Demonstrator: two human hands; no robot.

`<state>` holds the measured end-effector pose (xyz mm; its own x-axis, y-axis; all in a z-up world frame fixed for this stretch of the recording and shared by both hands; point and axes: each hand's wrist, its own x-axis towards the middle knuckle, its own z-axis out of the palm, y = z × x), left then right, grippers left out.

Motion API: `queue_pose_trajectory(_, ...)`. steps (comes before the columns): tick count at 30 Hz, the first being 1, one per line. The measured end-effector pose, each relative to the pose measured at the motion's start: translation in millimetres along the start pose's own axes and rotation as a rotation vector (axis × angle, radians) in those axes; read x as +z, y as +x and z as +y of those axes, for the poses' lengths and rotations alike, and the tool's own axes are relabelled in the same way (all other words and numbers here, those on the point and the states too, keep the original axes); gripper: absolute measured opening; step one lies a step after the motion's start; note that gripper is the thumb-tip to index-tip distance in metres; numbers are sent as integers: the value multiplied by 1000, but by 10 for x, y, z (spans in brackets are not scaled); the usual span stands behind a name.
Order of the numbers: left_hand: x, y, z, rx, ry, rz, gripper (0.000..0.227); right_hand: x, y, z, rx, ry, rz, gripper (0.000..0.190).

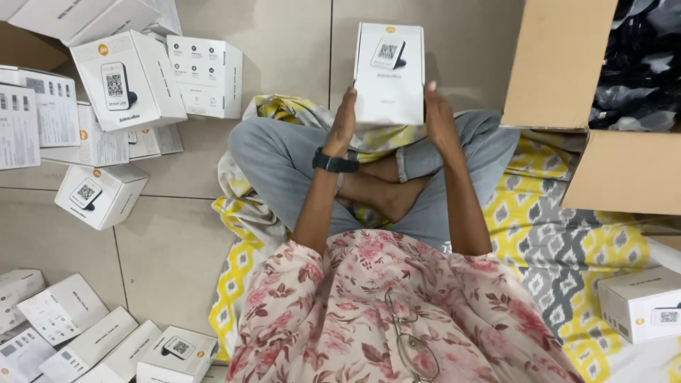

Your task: The person packs small electronic device components into a product box.

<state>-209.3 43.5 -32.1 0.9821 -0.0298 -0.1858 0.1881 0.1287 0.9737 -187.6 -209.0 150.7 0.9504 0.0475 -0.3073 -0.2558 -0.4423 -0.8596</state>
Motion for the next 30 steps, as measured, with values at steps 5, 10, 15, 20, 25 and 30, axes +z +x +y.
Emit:
queue_pose_trajectory(5,13,681,875,59,235,-138,74,-259,297,-668,85,-66,37,95)
queue_pose_trajectory(10,64,1047,1087,-192,185,-126,75,-209,701,-471,-49,-278,49,60)
queue_pose_trajectory(15,193,453,1581,-281,-43,-93,90,-206,353,-502,-29,452,-224,90)
queue_pose_trajectory(20,525,-353,1455,-466,-286,92,86,234,-295,388,-365,320,13,47)
queue_pose_trajectory(25,1323,-1007,2021,-124,-301,67,79,-506,-1316,7,-438,340,267,25)
queue_pose_trajectory(30,3087,-1293,2908,328,-121,-827,74,-1584,-2503,940,-642,6,1362,40)
